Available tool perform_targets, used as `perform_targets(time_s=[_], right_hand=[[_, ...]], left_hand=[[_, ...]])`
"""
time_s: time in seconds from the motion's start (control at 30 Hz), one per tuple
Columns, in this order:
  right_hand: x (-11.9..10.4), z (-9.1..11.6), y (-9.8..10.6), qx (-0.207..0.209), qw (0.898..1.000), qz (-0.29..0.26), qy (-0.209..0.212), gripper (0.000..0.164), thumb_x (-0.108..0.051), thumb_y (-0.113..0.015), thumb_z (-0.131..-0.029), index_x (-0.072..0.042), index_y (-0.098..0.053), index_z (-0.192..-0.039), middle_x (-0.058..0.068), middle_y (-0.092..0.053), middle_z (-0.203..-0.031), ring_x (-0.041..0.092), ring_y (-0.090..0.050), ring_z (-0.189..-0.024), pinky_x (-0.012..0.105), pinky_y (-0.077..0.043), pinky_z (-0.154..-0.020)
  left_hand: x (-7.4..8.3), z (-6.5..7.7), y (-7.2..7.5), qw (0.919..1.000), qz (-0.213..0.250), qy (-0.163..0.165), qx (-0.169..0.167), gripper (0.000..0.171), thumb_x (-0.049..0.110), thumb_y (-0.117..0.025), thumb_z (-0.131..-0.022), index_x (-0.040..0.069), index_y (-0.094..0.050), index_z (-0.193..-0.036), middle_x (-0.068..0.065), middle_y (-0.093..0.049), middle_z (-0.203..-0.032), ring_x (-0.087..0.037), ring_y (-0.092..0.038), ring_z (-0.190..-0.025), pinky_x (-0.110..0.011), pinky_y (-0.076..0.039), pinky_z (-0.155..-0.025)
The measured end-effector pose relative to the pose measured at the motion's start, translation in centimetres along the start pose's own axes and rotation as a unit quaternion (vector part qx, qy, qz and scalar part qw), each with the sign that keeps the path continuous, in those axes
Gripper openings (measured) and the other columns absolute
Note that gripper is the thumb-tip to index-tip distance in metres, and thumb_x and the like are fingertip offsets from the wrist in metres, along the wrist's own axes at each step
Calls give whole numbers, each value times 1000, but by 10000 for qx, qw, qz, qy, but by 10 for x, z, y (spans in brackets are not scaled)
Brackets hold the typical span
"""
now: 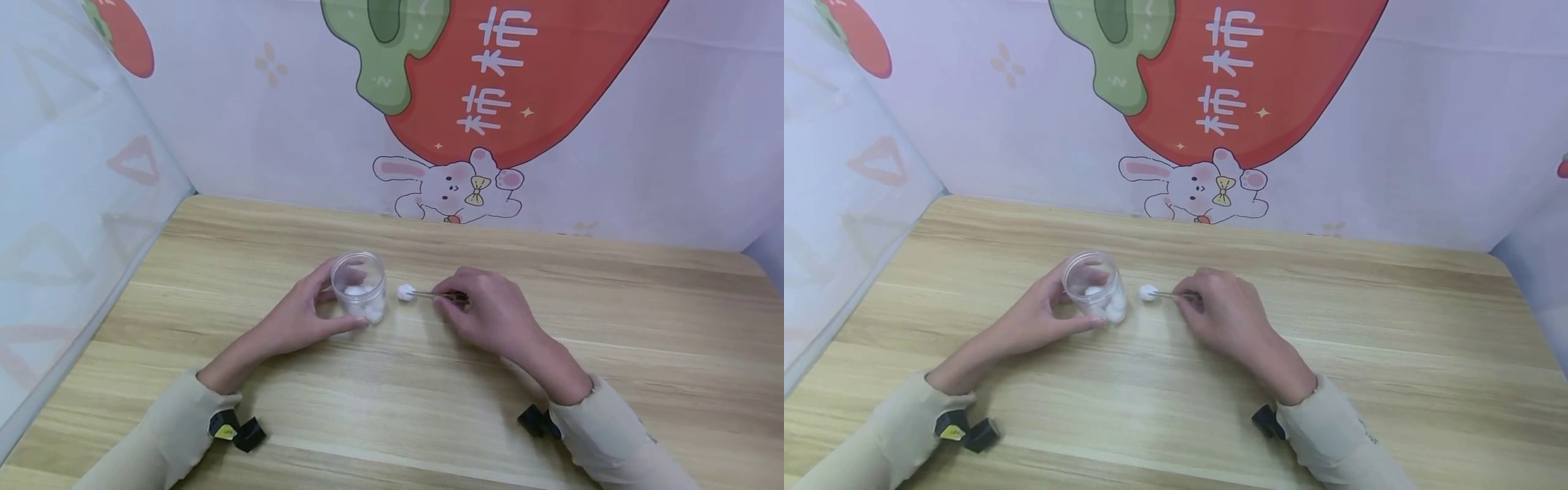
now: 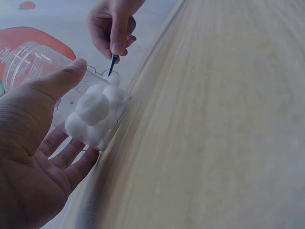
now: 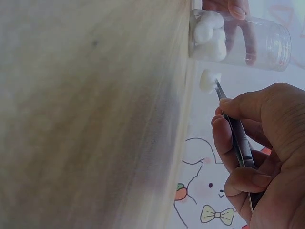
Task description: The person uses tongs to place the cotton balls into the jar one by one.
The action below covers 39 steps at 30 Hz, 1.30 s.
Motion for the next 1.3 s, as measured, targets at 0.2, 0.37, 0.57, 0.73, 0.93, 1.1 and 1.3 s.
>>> perform_targets(time_s=[0.2,0.37,0.57,0.73,0.93,1.1,1.3], right_hand=[[-1,-2,6,85,9999,-104,1,9,-15,-80,-93,-16,-85,-101,-2,-78,-90,11,-65,-77,27,-54,-67],[0,-4,16,235,9995,-194,53,9,-13,-80,-93,-16,-85,-100,-2,-79,-92,11,-66,-79,28,-54,-68],[-3,-3,28,378,9987,-304,151,9,-12,-80,-93,-16,-85,-100,-3,-78,-89,10,-63,-77,26,-54,-68],[-6,-4,35,481,9979,-341,261,10,-12,-81,-92,-15,-84,-101,-3,-78,-89,10,-64,-77,28,-57,-69],[-10,-3,47,635,9962,-474,360,11,-13,-83,-91,-15,-84,-102,-5,-76,-87,8,-63,-76,30,-59,-67],[-17,-3,55,839,9933,-560,564,10,-13,-82,-92,-15,-84,-101,-5,-75,-85,7,-63,-76,26,-57,-67],[-24,-3,63,938,9918,-639,581,11,-13,-83,-92,-15,-84,-103,-5,-76,-87,6,-65,-77,27,-59,-67]], left_hand=[[0,0,0,10000,9,6,-8,82,23,-92,-85,31,-47,-153,-4,-64,-145,-22,-59,-141,-46,-50,-121],[0,0,1,10000,-18,7,12,83,23,-92,-84,31,-47,-153,-4,-64,-145,-22,-59,-140,-46,-50,-121],[1,-1,1,10000,-33,3,21,83,23,-92,-84,31,-47,-154,-4,-64,-145,-23,-59,-140,-46,-50,-121],[1,-1,1,10000,-27,19,21,83,23,-92,-84,29,-47,-154,-4,-64,-145,-23,-59,-140,-47,-50,-122],[0,-1,0,10000,1,30,4,84,23,-92,-84,31,-47,-154,-4,-64,-146,-23,-59,-141,-47,-50,-122],[0,-1,-1,10000,31,22,6,83,22,-92,-84,30,-47,-154,-4,-64,-145,-23,-59,-140,-47,-50,-122],[1,0,-1,10000,-4,33,19,82,22,-92,-85,29,-47,-154,-4,-64,-145,-23,-60,-140,-48,-50,-122]])
Point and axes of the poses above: each hand's wrist, its own z-axis away from the middle knuckle, its own y-axis out of the back of the hand, x = y × z, the point moved 7 cm from there along -z, towards the middle knuckle
